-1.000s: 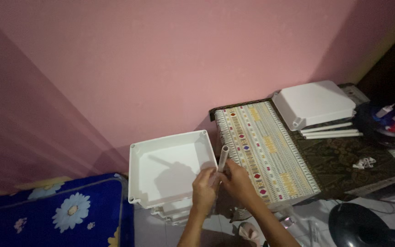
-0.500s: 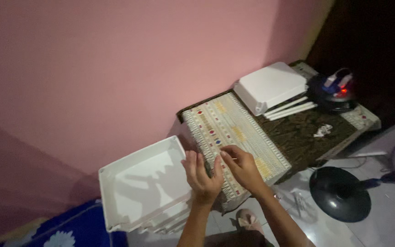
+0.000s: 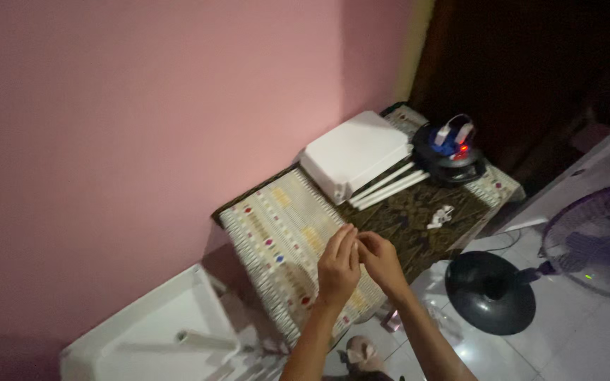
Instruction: The person assembles a white plastic storage unit by inserting vertical poles into the corners of stacked trays and securing them with small plastic clips. The person handles the trays, poles, and clips by hand to build the unit.
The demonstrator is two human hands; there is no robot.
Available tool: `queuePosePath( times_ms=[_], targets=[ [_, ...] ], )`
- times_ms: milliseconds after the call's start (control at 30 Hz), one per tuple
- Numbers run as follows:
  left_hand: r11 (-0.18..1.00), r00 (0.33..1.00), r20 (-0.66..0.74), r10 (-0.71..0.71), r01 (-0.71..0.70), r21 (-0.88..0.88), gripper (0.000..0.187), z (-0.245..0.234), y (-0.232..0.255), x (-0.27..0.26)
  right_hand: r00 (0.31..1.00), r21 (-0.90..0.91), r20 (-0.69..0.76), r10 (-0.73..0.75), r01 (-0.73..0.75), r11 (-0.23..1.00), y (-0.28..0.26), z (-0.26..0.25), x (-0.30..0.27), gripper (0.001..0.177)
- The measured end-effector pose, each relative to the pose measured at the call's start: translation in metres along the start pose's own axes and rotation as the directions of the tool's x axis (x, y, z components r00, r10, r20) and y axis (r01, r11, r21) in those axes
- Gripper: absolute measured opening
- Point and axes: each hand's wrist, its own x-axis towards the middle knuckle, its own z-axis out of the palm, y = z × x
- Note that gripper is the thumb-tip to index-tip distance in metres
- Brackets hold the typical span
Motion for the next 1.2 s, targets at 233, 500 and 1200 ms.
queuePosePath(
  times_ms=[233,500,1200],
  targets=[
    [0.963,0.927,0.309,-0.213,0.252,-0.092,0.031,0.132,-0.053,0.019,0.987,0.112,-0.078,0.137,-0.128,0.985,0.087,-0.075,0.096,0.032],
    [0.928,0.802,0.469,-0.370,0.345,0.141,0.063,0.226,-0.099,0.033,0.913,0.240,-0.142,0.382,-0.343,0.908,0.180,-0.105,0.198,0.039],
    [0.920,0.814,0.450,-0.368,0.248,0.304,0.024,0.298,-0.145,0.031,0.822,0.392,-0.023,0.570,-0.517,0.761,0.204,-0.118,0.240,0.048]
  ],
)
